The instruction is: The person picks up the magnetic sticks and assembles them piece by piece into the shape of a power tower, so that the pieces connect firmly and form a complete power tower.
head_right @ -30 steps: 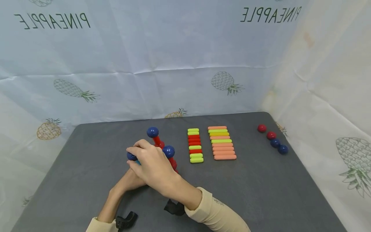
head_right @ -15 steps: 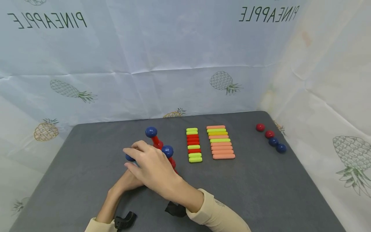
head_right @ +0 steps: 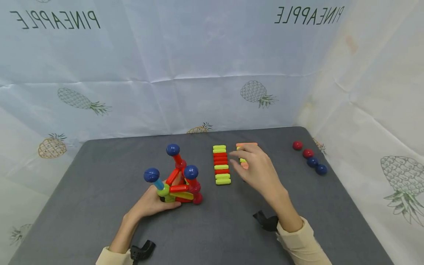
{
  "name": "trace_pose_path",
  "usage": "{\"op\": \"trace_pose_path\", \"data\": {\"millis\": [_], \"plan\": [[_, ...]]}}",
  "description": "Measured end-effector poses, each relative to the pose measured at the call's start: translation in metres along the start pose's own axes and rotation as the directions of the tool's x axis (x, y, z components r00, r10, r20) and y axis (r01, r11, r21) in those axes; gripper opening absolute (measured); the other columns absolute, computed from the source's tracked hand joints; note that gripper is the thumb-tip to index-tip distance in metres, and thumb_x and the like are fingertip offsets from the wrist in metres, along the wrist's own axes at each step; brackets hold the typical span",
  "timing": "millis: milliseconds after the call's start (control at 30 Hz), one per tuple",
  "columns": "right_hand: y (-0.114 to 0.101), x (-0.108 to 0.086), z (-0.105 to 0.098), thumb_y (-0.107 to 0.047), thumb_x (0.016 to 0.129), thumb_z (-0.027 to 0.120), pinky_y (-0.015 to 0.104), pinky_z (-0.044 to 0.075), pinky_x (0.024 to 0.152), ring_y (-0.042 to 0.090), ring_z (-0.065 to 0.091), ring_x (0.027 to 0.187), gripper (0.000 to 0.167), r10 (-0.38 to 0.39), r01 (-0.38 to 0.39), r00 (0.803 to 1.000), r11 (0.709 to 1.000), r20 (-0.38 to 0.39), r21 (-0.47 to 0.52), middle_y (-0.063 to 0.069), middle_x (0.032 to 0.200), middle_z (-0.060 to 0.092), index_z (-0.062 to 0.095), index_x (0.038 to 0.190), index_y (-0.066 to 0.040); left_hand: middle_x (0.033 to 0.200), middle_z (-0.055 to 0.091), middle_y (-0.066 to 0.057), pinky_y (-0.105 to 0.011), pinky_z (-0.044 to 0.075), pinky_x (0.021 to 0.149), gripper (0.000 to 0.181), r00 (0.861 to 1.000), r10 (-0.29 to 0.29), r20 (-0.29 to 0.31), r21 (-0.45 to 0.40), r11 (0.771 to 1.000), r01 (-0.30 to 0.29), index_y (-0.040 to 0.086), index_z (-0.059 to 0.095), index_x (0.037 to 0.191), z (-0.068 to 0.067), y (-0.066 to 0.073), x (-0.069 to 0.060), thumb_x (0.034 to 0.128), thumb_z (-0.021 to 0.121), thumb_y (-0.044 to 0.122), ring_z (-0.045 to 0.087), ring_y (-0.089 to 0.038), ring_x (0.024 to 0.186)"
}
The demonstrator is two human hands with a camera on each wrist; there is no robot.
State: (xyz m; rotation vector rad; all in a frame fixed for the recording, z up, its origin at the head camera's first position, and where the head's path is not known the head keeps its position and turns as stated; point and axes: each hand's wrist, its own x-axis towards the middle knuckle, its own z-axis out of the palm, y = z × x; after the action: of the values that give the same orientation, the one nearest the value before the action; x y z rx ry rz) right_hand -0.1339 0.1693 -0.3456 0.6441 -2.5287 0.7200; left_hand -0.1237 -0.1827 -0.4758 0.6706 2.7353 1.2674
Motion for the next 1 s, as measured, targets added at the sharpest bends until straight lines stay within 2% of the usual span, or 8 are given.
{"op": "trace_pose_path", "data": {"millis": [100, 200, 300, 400, 633, 800, 900, 1000], "plan": [[0.027, -0.011, 0.004, -0.008, 0.081, 0.084, 0.047, 0.058, 0.077, 0.028, 0.067, 0.092, 0.022, 0.07, -0.057, 0.98, 0.995, 0.189, -0.077, 0.01, 0.1, 0.077, 0.08, 0.103, -0.006, 0.094, 0.072, 0.006, -0.023, 0.05, 0.072, 0.042, 1.0, -0.008, -0.004, 0.003, 1.0, 0.008, 0.018, 0.068, 0.107, 0.0, 0.0, 0.0, 0.0773, 0.089, 0.038, 0.059, 0.001, 0.079], [0.045, -0.022, 0.011, -0.008, 0.082, 0.084, 0.046, 0.059, 0.078, 0.028, 0.068, 0.09, 0.021, 0.117, -0.077, 0.93, 0.989, 0.348, -0.127, 0.01, 0.098, 0.076, 0.079, 0.102, -0.004, 0.093, 0.071, 0.007, -0.022, 0.049, 0.072, 0.042, 1.0, -0.021, 0.0, 0.009, 1.0, 0.021, 0.018, 0.067, 0.107, 0.0, 0.0, -0.001, 0.0771, 0.089, 0.038, 0.058, 0.001, 0.078], [0.057, -0.031, 0.018, -0.006, 0.081, 0.084, 0.043, 0.058, 0.075, 0.025, 0.067, 0.086, 0.021, 0.144, -0.087, 0.892, 0.985, 0.43, -0.149, 0.009, 0.096, 0.073, 0.079, 0.101, -0.003, 0.094, 0.071, 0.006, -0.023, 0.05, 0.073, 0.043, 1.0, -0.025, -0.001, 0.012, 1.0, 0.025, 0.018, 0.067, 0.107, 0.0, 0.0, -0.001, 0.0768, 0.089, 0.038, 0.058, 0.0, 0.078], [0.066, -0.036, 0.026, -0.002, 0.08, 0.083, 0.043, 0.058, 0.077, 0.025, 0.067, 0.087, 0.022, 0.162, -0.1, 0.874, 0.982, 0.457, -0.158, 0.009, 0.096, 0.073, 0.078, 0.101, -0.002, 0.094, 0.071, 0.006, -0.024, 0.051, 0.074, 0.044, 1.0, -0.022, -0.008, 0.016, 1.0, 0.022, 0.017, 0.067, 0.108, 0.0, 0.0, -0.001, 0.0765, 0.09, 0.038, 0.059, 0.0, 0.079], [0.081, -0.039, 0.038, 0.0, 0.079, 0.084, 0.044, 0.059, 0.078, 0.025, 0.068, 0.085, 0.022, 0.152, -0.1, 0.879, 0.986, 0.452, -0.137, 0.01, 0.095, 0.074, 0.078, 0.101, -0.002, 0.097, 0.071, 0.009, -0.024, 0.052, 0.079, 0.045, 0.999, 0.0, 0.051, 0.001, 1.0, 0.0, 0.02, 0.066, 0.109, -0.008, 0.002, 0.0, 0.0769, 0.089, 0.04, 0.06, 0.0, 0.084], [0.086, -0.043, 0.041, -0.006, 0.081, 0.084, 0.032, 0.052, 0.067, 0.014, 0.056, 0.074, 0.019, 0.118, -0.067, 0.894, 0.989, 0.432, -0.131, 0.006, 0.088, 0.066, 0.078, 0.099, -0.002, 0.105, 0.07, 0.002, -0.033, 0.053, 0.084, 0.06, 0.992, -0.042, 0.12, 0.005, 0.999, 0.042, 0.015, 0.063, 0.12, -0.038, 0.012, -0.01, 0.0741, 0.091, 0.043, 0.064, -0.014, 0.097], [0.086, -0.045, 0.039, -0.007, 0.082, 0.084, 0.028, 0.047, 0.065, 0.01, 0.05, 0.071, 0.017, 0.085, -0.041, 0.91, 0.992, 0.407, -0.117, 0.001, 0.083, 0.063, 0.077, 0.097, -0.004, 0.114, 0.07, -0.003, -0.038, 0.053, 0.085, 0.067, 0.995, -0.077, 0.062, 0.016, 0.997, 0.076, 0.014, 0.059, 0.129, -0.065, 0.024, -0.02, 0.0758, 0.09, 0.039, 0.064, -0.022, 0.104], [0.083, -0.043, 0.036, -0.009, 0.084, 0.083, 0.028, 0.049, 0.065, 0.009, 0.052, 0.072, 0.018, 0.055, -0.026, 0.925, 0.996, 0.375, -0.081, 0.0, 0.082, 0.065, 0.077, 0.1, -0.005, 0.115, 0.07, 0.0, -0.032, 0.051, 0.084, 0.06, 0.994, -0.056, -0.092, -0.005, 0.998, 0.056, 0.018, 0.059, 0.129, -0.086, 0.041, -0.029, 0.0788, 0.09, 0.027, 0.064, -0.014, 0.104]]}}
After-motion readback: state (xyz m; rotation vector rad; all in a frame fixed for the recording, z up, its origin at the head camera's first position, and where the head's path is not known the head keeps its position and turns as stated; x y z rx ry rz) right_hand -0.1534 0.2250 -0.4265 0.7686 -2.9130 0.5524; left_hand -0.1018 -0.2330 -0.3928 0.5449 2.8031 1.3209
